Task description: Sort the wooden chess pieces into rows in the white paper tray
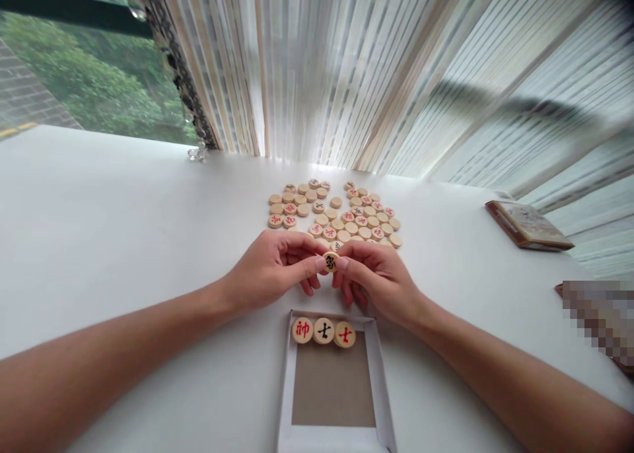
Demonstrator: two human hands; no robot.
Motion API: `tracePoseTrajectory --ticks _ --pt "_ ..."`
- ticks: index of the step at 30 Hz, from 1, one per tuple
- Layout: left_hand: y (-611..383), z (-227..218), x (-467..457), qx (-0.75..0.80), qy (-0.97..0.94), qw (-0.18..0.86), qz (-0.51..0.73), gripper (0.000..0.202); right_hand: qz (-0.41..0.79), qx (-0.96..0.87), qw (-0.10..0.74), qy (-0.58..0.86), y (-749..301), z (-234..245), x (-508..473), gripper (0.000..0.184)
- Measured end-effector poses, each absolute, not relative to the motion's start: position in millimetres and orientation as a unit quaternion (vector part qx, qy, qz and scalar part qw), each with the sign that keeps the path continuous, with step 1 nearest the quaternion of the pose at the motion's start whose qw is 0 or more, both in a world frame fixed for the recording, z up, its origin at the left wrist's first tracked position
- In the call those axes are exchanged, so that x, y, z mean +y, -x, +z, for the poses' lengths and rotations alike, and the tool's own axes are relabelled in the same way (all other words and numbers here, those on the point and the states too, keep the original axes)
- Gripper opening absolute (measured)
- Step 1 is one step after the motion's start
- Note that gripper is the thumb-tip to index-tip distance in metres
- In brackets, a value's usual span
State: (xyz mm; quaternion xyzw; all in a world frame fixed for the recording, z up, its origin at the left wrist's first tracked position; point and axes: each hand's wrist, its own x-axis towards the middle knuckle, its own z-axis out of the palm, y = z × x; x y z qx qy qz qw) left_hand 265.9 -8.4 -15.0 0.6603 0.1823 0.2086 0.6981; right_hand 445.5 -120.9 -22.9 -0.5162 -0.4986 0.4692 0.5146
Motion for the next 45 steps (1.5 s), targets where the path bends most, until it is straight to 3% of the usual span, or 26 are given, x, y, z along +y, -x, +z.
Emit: tracePoseTrajectory --ticks 15,29,40,45 --pt "-268.4 -16.3 -8.7 0.184 -0.669 0.68 0.237 0.019 0.463 -0.494 0.515 0.526 -445.3 -25.5 -122.5 0.036" --pt "-263.7 -23.0 -9.9 0.179 -0.769 0.549 0.276 0.021 0.429 -0.496 0.539 0.529 -441.5 -22.7 -119.5 0.039" --pt "-268.4 -21.5 -11.7 0.178 -0.708 0.621 0.285 0.018 0.44 -0.513 0.543 0.498 -444.8 -24.4 -120.4 0.029" --pt "-268.3 -20.0 -9.2 0.188 -0.7 0.634 0.271 0.02 0.472 -0.474 0.546 0.504 -445.9 -25.3 -119.3 0.033"
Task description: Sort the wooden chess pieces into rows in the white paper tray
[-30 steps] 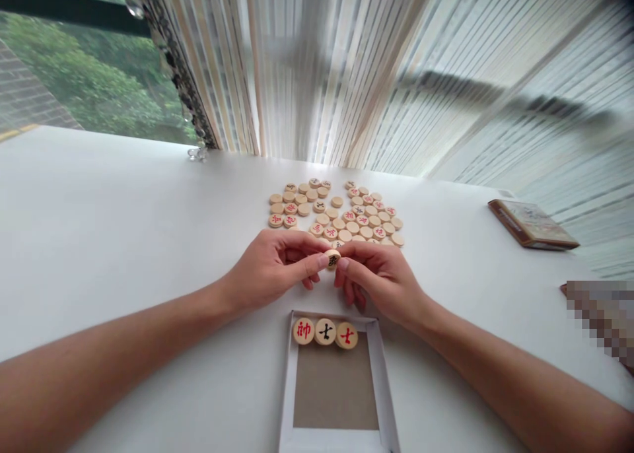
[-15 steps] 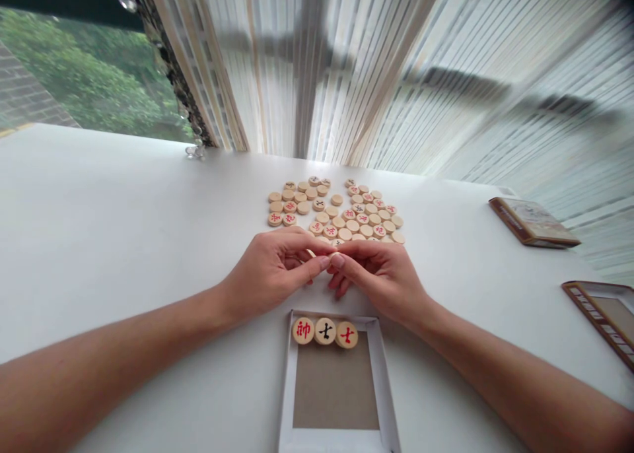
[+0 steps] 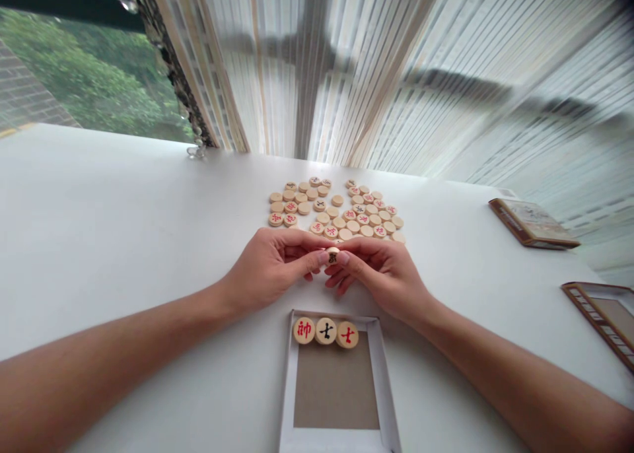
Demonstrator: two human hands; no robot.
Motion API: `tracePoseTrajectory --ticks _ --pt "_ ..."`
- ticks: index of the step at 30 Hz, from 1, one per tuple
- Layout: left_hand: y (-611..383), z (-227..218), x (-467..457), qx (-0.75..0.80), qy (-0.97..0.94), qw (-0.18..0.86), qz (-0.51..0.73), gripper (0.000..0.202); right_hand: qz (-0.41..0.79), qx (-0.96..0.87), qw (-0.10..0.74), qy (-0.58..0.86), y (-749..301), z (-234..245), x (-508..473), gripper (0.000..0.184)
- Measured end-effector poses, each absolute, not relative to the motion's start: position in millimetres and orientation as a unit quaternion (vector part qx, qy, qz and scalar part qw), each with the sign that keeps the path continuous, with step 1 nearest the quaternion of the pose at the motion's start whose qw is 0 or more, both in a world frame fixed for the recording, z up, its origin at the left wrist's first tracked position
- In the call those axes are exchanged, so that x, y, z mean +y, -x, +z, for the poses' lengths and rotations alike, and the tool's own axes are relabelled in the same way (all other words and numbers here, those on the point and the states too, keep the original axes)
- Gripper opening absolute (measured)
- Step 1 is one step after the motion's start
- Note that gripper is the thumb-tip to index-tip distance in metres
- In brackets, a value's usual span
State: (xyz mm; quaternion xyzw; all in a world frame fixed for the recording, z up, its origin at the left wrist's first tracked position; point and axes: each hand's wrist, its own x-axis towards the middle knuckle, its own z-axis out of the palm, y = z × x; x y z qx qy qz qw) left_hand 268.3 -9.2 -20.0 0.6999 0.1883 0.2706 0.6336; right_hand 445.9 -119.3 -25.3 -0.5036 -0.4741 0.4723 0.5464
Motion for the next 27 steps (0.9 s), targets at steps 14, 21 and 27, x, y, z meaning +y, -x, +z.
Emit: tracePoseTrajectory --ticks 14,21,27 --pt "-267.6 -24.9 -8.7 0.18 -0.671 0.671 0.26 0.028 0.527 -0.426 0.548 0.489 -451.9 -26.2 -116.7 0.038" --pt "-266.3 -24.7 -12.4 0.175 -0.69 0.649 0.269 0.032 0.543 -0.429 0.524 0.496 -449.7 -22.7 -115.8 0.04" --pt "-267.5 -21.2 -11.8 0.174 -0.709 0.628 0.27 0.025 0.538 -0.446 0.529 0.482 -447.8 -25.8 -114.6 0.038"
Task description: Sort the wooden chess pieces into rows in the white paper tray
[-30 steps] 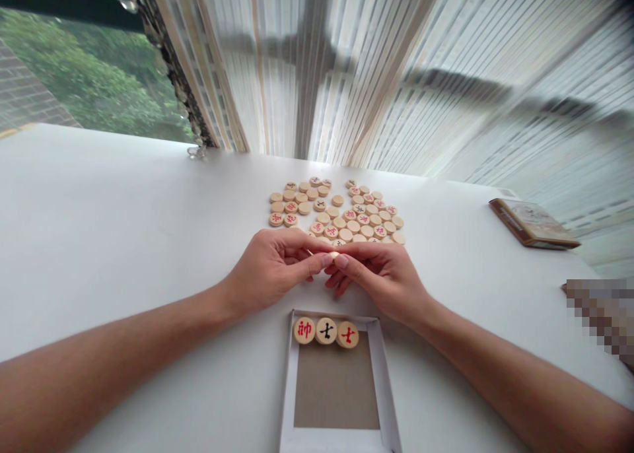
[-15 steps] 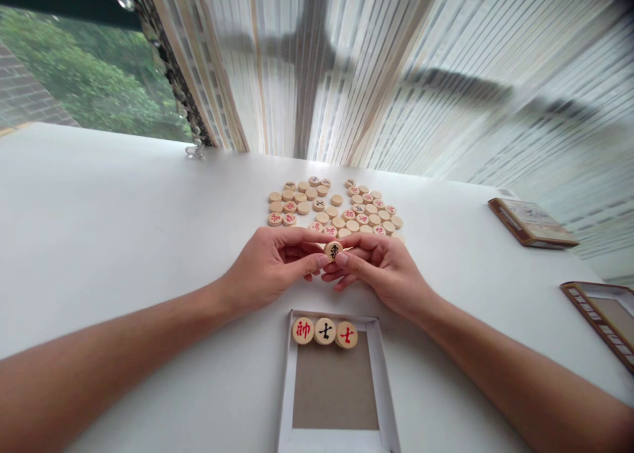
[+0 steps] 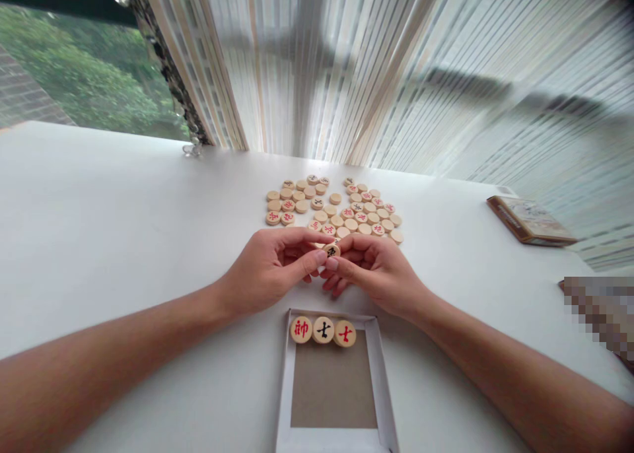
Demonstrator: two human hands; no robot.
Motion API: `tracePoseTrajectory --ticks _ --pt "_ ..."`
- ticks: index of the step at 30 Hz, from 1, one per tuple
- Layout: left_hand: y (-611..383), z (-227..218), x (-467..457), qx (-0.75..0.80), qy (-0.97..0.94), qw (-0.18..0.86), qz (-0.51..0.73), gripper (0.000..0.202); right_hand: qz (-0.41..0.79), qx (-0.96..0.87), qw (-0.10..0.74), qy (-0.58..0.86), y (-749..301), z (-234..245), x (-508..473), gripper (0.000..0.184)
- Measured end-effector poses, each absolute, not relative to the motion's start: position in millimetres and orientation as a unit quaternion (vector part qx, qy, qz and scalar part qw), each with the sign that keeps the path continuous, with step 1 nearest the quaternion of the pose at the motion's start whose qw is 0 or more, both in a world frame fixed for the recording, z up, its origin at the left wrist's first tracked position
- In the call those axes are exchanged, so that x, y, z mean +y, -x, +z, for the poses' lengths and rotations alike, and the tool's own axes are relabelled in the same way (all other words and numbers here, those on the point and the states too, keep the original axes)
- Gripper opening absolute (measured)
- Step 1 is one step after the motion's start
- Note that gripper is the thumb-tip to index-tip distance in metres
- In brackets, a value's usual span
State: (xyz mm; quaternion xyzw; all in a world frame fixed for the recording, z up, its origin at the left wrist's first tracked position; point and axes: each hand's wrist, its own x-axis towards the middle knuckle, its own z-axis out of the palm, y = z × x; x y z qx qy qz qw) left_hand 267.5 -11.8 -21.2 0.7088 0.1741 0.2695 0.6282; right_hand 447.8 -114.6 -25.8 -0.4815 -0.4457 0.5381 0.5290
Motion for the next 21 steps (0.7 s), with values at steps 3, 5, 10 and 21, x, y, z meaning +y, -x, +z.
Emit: tracePoseTrajectory --ticks 3,5,10,21 --pt "-267.5 -19.9 -11.1 0.182 -0.714 0.624 0.26 0.021 0.52 -0.463 0.539 0.474 -446.1 -28.9 -115.9 0.036" --pt "-267.2 -20.4 -11.0 0.187 -0.707 0.632 0.255 0.02 0.513 -0.462 0.545 0.475 -445.4 -30.0 -116.8 0.036" --pt "-267.4 -23.5 -11.9 0.191 -0.689 0.649 0.259 0.021 0.506 -0.45 0.563 0.474 -445.0 -27.2 -116.8 0.032" --pt "-267.6 -21.3 -9.8 0.182 -0.689 0.652 0.257 0.022 0.519 -0.451 0.557 0.466 -449.0 -23.7 -117.0 0.025"
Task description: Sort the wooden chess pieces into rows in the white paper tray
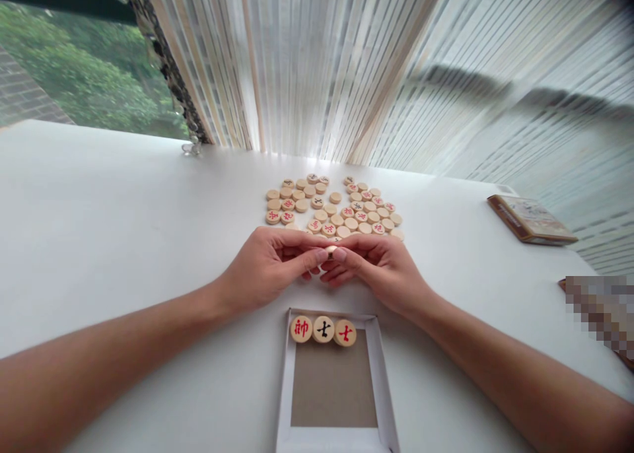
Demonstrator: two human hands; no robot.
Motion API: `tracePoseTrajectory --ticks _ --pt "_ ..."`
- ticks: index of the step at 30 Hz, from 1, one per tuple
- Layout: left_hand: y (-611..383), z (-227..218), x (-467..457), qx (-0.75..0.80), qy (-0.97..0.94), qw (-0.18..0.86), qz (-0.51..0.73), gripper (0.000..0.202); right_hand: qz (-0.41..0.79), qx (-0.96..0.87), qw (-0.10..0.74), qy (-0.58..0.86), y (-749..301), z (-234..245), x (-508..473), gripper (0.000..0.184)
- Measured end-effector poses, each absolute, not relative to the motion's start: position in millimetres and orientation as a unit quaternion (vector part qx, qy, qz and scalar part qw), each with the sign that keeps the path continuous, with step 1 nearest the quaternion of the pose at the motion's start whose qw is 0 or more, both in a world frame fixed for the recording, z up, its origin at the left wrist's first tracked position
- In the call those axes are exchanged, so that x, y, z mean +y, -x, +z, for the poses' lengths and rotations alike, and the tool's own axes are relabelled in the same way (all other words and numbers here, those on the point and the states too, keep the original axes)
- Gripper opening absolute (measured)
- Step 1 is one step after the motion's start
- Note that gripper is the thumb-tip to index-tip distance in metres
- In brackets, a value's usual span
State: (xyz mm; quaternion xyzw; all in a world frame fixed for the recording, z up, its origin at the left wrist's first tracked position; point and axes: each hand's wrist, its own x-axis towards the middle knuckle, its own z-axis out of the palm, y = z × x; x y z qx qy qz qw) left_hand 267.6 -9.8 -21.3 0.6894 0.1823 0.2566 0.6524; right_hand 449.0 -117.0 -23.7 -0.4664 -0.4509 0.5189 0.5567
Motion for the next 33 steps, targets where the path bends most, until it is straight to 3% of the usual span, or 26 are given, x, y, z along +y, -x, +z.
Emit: tracePoseTrajectory --ticks 7,20,27,33 --pt "-267.8 -23.5 -7.4 0.182 -0.678 0.664 0.256 0.035 0.546 -0.434 0.556 0.452 -454.0 -23.8 -116.3 0.024" --pt "-266.1 -22.1 -11.5 0.151 -0.712 0.642 0.241 0.03 0.55 -0.409 0.54 0.488 -447.7 -21.3 -114.6 0.042" --pt "-265.4 -21.7 -14.7 0.11 -0.745 0.613 0.241 0.035 0.533 -0.413 0.53 0.513 -445.6 -19.2 -115.1 0.044" --pt "-264.5 -19.6 -12.7 0.142 -0.743 0.61 0.234 0.028 0.542 -0.442 0.513 0.497 -448.8 -15.8 -114.0 0.047"
